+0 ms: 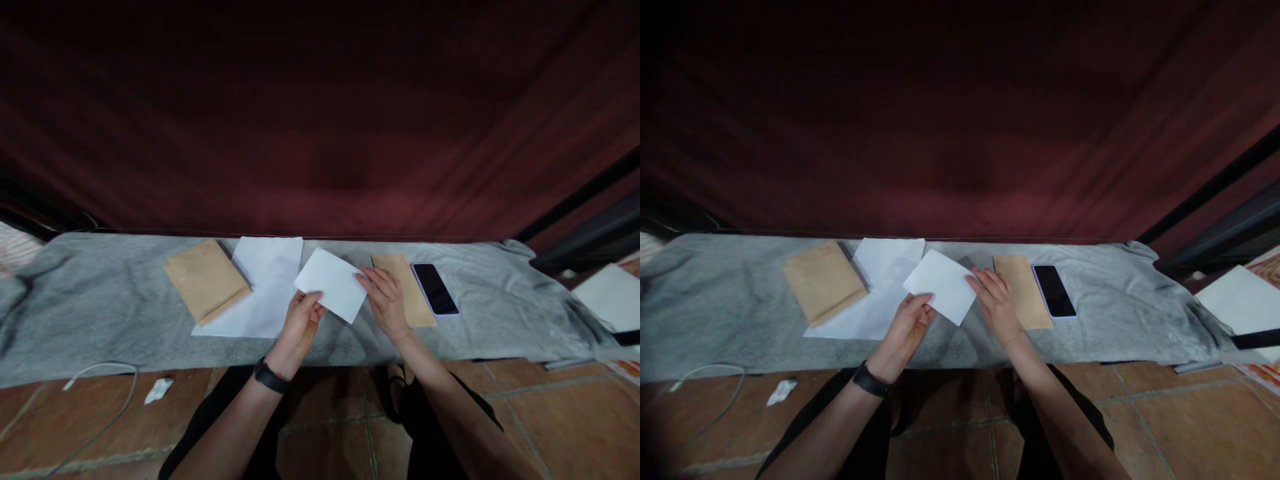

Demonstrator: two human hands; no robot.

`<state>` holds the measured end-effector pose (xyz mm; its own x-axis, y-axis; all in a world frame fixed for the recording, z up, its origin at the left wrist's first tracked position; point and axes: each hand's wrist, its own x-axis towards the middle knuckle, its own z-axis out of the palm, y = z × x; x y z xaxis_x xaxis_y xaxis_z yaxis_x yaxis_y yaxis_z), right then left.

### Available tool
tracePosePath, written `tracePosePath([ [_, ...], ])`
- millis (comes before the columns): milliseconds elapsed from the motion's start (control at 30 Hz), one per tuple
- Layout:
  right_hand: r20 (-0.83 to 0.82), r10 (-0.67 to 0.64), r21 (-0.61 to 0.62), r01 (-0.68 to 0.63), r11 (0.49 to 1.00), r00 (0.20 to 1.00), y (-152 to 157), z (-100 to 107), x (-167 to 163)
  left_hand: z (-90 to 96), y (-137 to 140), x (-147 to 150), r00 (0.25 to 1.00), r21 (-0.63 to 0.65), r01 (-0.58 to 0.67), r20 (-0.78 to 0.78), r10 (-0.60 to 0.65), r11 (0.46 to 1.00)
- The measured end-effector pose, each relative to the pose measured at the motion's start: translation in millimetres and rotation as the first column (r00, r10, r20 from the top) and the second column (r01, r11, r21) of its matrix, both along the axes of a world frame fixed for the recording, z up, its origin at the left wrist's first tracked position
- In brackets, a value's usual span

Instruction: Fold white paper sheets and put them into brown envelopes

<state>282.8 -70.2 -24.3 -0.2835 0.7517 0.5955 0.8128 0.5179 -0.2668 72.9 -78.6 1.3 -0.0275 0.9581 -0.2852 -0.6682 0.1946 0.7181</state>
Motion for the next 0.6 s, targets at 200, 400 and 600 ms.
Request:
tracePosePath([
  [200,-0.003,-0.064,0.002,0.064,0.998,0.998,3,0,1,0.0,-4,-2,0.996,0.051,0.03,-0.084,-0.026,0.998],
  [400,0.205,0.16,-0.18,-0.124,0.976,0.966,-23,-16,-9,-23.6,-17,-1,0.998,-0.143,0.051,-0.011,-0.054,0.988],
  [600,-0.033,0.134,-0.102,-0.137,0.985,0.99,-24,-2,-6,-10.9,-20,3,0.992,-0.003,0.104,-0.066,-0.104,0.995],
])
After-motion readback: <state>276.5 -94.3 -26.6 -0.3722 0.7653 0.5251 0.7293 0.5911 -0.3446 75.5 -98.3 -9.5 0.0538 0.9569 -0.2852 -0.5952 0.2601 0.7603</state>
